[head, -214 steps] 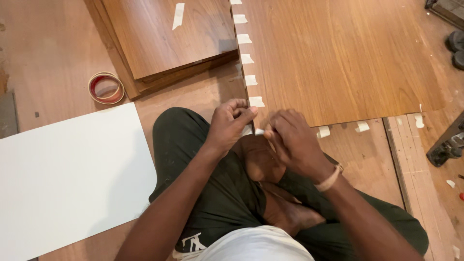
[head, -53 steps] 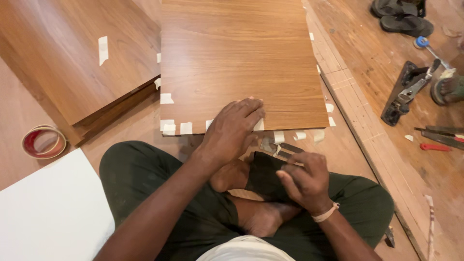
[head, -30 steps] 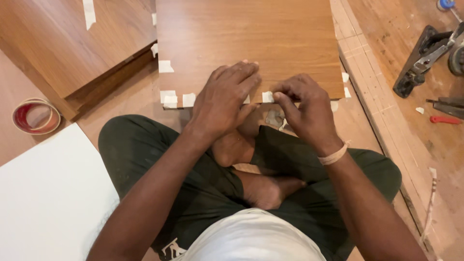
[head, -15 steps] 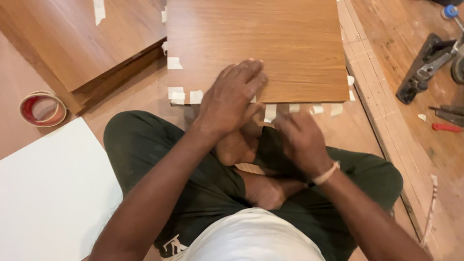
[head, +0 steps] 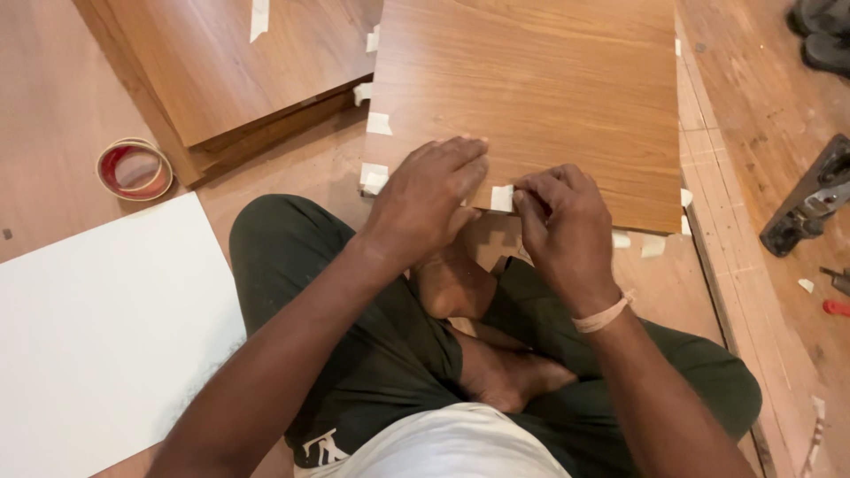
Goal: The person sits on the workshop floor with a laminated wood panel and peels small masking tape pieces off its edges one at a time by hand, collecting the discarded tape pieces. They rotate and reposition the panel to reach the taped edges.
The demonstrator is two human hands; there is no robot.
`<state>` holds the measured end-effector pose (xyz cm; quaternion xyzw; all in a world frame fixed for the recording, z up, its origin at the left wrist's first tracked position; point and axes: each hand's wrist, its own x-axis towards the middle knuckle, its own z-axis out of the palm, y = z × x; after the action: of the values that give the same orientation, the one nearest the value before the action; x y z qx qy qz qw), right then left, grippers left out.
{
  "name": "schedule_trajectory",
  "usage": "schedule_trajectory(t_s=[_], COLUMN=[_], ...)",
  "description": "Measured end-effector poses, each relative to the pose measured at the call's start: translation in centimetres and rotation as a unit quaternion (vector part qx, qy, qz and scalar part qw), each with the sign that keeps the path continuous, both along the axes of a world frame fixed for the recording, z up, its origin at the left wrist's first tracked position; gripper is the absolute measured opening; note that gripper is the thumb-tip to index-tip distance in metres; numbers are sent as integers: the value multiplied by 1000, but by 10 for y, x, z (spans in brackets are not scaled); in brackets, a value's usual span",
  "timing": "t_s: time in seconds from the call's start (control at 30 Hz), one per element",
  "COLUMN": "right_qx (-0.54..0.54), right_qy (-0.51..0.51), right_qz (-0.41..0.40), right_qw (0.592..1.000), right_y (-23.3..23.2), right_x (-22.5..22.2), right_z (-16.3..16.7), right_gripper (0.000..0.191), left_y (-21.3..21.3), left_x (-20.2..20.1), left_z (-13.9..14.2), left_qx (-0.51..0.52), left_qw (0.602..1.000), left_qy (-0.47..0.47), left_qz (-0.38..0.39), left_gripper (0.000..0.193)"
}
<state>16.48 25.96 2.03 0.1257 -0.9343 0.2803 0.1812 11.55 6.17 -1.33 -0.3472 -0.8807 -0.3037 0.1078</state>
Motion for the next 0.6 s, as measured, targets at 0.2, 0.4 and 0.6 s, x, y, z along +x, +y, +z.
schedule_trajectory(t_s=[0.2,0.4,0.6], right_qx=[39,-59,4], right_qy=[11,-81,-6], right_qz=[-3,10,-9], right_qw=[999,995,1000], right_y=[-12,-3,-16], right_x=[-3,-5,-2], right_z=[-1,1,-10], right_gripper=[8,7,9], left_y=[-3,-2,-3], left_x=[2,1,2], left_z=[-6,-6,-7], left_qx=[36,49,51], left_qw=[999,999,998], left_qy=[23,21,27], left_qz=[-6,-9,0], left_gripper=[56,56,56])
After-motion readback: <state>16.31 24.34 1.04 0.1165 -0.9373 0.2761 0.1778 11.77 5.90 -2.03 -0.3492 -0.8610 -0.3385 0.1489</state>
